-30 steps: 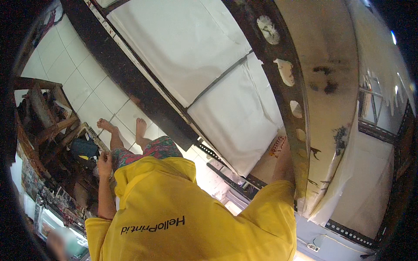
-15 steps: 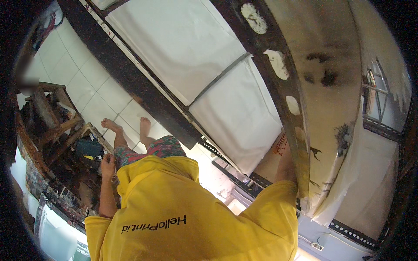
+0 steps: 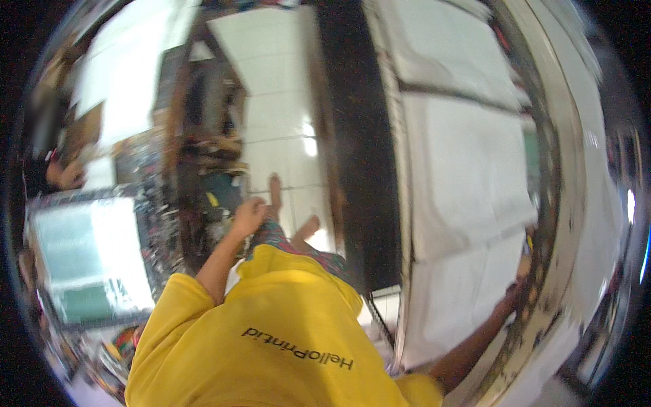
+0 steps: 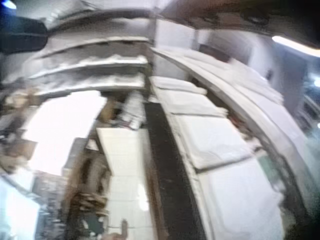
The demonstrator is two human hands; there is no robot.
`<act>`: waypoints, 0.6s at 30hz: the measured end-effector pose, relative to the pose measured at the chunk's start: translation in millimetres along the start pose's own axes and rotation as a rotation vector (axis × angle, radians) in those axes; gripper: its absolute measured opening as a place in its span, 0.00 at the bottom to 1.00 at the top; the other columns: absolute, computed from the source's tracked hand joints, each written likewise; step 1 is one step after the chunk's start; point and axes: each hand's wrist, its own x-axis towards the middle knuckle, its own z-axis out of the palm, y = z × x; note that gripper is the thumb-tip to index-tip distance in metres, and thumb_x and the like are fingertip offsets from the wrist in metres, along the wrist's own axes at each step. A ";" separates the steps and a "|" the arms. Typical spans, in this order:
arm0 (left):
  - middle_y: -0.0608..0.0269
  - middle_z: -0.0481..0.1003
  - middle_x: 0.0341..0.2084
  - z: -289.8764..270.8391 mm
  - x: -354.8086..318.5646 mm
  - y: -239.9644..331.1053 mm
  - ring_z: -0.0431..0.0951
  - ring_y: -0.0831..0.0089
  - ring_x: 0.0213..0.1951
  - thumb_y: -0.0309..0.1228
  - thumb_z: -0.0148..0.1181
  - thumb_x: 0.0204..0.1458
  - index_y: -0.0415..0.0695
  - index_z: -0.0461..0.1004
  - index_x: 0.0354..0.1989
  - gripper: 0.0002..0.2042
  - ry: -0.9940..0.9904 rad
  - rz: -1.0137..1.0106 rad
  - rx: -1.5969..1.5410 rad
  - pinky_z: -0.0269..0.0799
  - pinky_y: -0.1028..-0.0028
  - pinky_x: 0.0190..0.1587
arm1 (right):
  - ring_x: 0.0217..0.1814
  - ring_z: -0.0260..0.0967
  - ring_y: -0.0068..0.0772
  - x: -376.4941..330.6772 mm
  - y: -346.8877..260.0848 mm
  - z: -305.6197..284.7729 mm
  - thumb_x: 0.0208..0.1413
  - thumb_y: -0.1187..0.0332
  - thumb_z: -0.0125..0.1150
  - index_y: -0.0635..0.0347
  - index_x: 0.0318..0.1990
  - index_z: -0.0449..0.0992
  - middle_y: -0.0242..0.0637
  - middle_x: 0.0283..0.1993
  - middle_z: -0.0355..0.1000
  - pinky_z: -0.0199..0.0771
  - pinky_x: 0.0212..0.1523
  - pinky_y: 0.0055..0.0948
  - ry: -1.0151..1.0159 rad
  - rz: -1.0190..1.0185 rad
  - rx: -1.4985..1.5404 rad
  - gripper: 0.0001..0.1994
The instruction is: The person repeatedly picks up white sheets from a table and places them onto a metal shelving unit. The person handles the sheets one at a time, stacking them on the shelves.
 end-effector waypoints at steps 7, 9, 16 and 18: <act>0.53 0.78 0.28 -90.6 56.7 64.7 0.77 0.66 0.31 0.35 0.59 0.55 0.36 0.77 0.44 0.15 0.251 0.026 -0.256 0.73 0.69 0.38 | 0.28 0.57 0.13 -61.6 -226.3 187.7 0.66 0.60 0.55 0.59 0.51 0.74 0.25 0.32 0.66 0.56 0.26 0.15 -0.415 -0.192 0.324 0.14; 0.56 0.76 0.26 -119.9 69.2 76.2 0.74 0.71 0.29 0.34 0.60 0.55 0.36 0.77 0.43 0.14 0.367 0.107 -0.249 0.71 0.70 0.35 | 0.27 0.57 0.13 -98.1 -276.3 229.3 0.66 0.63 0.53 0.59 0.52 0.73 0.25 0.31 0.66 0.56 0.26 0.16 -0.509 -0.217 0.389 0.12; 0.53 0.76 0.32 -228.5 104.3 109.4 0.78 0.64 0.32 0.32 0.60 0.55 0.37 0.77 0.40 0.11 0.644 0.160 -0.280 0.73 0.68 0.37 | 0.26 0.60 0.15 -220.1 -353.9 344.9 0.65 0.70 0.55 0.60 0.47 0.73 0.29 0.30 0.69 0.61 0.26 0.16 -0.986 -0.201 0.523 0.07; 0.53 0.75 0.30 -254.6 108.9 113.4 0.77 0.63 0.31 0.31 0.59 0.55 0.37 0.77 0.38 0.09 0.818 0.205 -0.269 0.73 0.67 0.35 | 0.25 0.61 0.15 -251.7 -361.0 364.2 0.65 0.70 0.55 0.59 0.47 0.74 0.29 0.30 0.71 0.61 0.25 0.16 -1.097 -0.099 0.551 0.06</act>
